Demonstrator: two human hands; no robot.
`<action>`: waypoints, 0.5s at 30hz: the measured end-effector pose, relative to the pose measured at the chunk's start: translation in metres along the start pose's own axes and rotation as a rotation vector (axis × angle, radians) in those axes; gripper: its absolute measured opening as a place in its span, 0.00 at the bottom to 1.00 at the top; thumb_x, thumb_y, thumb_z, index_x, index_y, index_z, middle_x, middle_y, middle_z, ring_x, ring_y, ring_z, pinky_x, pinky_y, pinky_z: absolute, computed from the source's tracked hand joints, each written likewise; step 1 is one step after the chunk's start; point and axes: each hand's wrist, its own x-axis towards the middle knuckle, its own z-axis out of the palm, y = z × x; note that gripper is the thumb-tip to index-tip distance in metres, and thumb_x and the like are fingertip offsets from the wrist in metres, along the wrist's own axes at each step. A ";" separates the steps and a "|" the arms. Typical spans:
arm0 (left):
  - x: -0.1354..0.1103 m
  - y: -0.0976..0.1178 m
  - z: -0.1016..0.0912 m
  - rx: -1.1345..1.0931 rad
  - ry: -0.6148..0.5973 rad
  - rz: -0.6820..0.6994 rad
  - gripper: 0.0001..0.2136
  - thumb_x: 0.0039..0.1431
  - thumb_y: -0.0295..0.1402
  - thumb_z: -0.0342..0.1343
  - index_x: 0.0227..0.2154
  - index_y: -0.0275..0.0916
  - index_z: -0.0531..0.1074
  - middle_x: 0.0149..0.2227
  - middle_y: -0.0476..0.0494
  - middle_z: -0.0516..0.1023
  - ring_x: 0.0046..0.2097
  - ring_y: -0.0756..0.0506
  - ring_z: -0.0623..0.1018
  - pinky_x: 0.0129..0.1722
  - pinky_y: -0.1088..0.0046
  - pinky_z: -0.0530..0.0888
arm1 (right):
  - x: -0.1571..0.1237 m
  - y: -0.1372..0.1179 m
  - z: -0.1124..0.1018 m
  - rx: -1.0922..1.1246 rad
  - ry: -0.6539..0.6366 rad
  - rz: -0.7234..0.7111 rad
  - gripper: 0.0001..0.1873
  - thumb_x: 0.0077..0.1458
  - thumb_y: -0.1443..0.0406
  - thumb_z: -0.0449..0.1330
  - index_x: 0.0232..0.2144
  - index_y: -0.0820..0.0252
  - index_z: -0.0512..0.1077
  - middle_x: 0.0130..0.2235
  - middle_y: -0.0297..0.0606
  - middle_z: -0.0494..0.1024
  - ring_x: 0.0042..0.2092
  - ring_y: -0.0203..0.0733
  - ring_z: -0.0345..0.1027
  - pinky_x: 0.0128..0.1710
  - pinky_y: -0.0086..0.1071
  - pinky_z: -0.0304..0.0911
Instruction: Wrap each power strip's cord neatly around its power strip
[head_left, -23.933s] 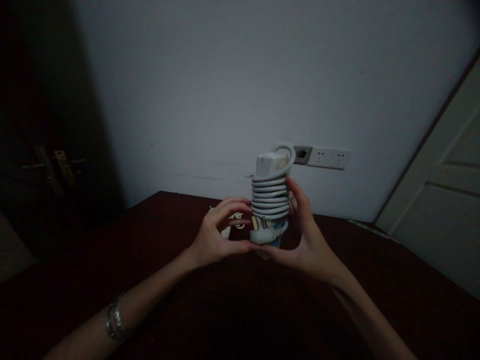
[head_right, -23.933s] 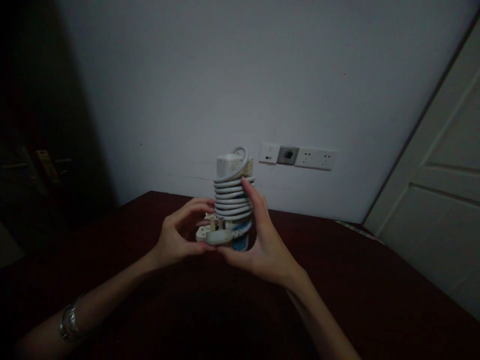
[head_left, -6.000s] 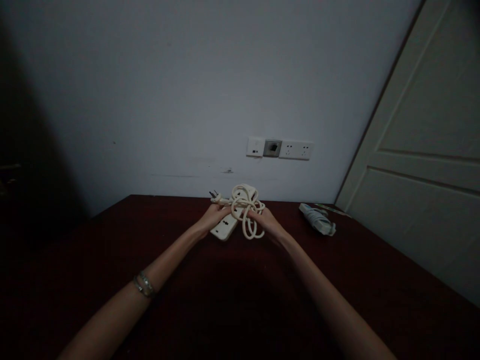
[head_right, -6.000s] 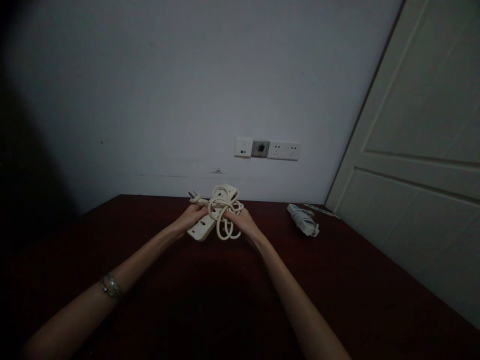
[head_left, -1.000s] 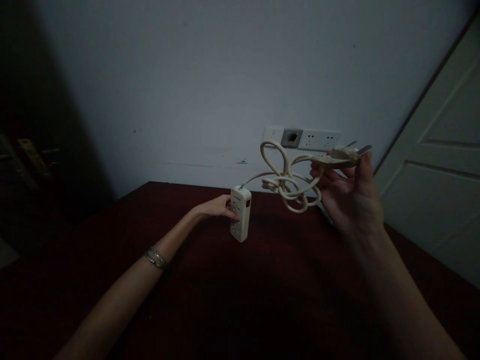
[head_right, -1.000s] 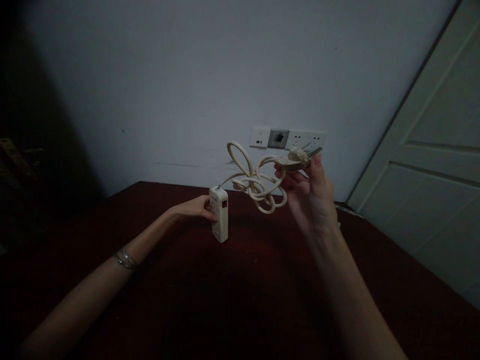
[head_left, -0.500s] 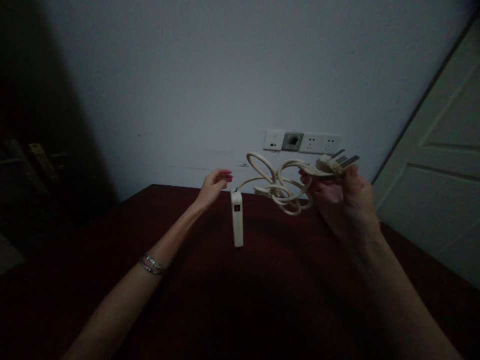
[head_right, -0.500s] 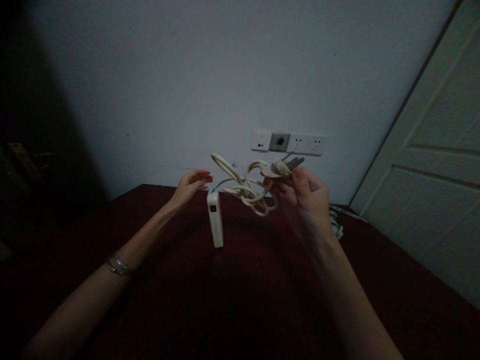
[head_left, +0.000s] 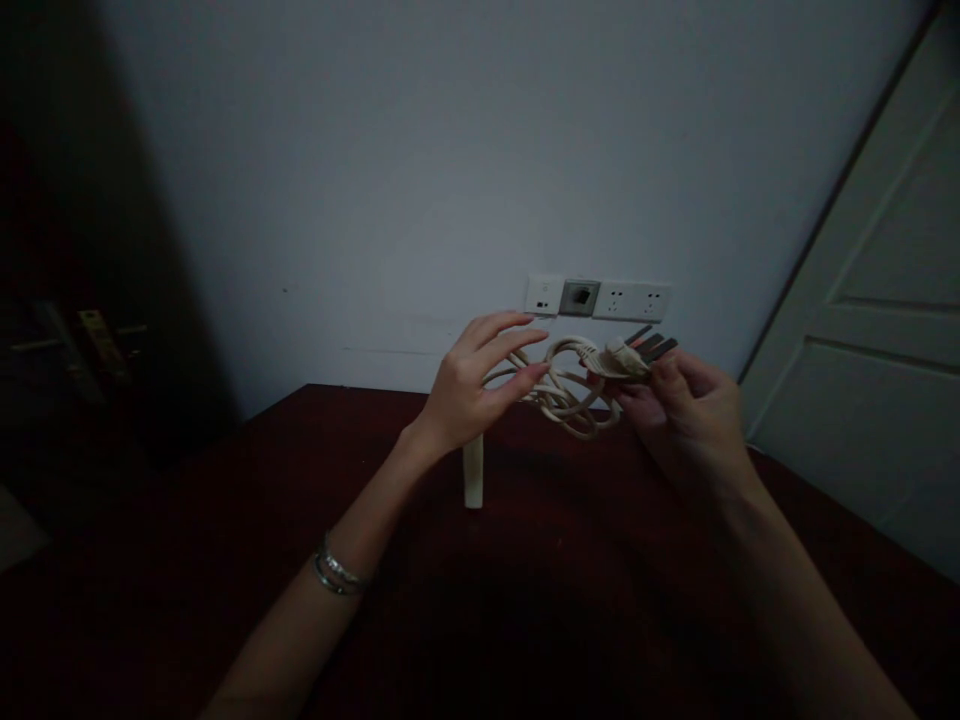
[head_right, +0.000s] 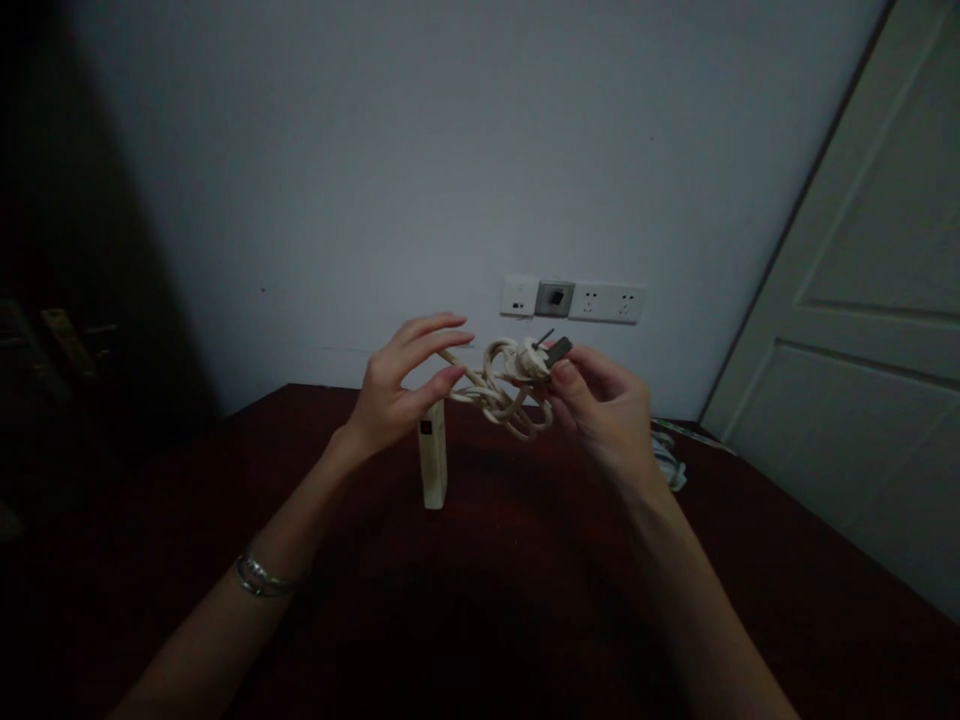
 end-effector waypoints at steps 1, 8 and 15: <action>0.003 0.000 0.000 -0.009 -0.012 -0.011 0.11 0.58 0.37 0.53 0.42 0.39 0.73 0.46 0.41 0.75 0.49 0.46 0.72 0.50 0.64 0.68 | 0.000 0.000 -0.001 -0.008 0.001 -0.004 0.15 0.43 0.49 0.65 0.31 0.49 0.75 0.35 0.34 0.77 0.38 0.44 0.72 0.40 0.40 0.68; 0.006 0.004 -0.001 0.261 -0.141 -0.008 0.10 0.58 0.31 0.52 0.42 0.41 0.73 0.54 0.41 0.71 0.54 0.41 0.70 0.52 0.57 0.63 | 0.001 0.004 -0.004 -0.092 -0.058 -0.056 0.14 0.45 0.53 0.65 0.34 0.49 0.76 0.37 0.35 0.79 0.40 0.44 0.72 0.43 0.40 0.67; 0.001 0.016 -0.003 0.213 -0.293 -0.032 0.19 0.56 0.23 0.47 0.50 0.40 0.66 0.50 0.42 0.74 0.48 0.45 0.74 0.47 0.64 0.67 | 0.001 0.008 -0.012 -0.078 -0.177 -0.096 0.14 0.46 0.55 0.65 0.36 0.51 0.77 0.38 0.36 0.80 0.40 0.42 0.73 0.41 0.36 0.69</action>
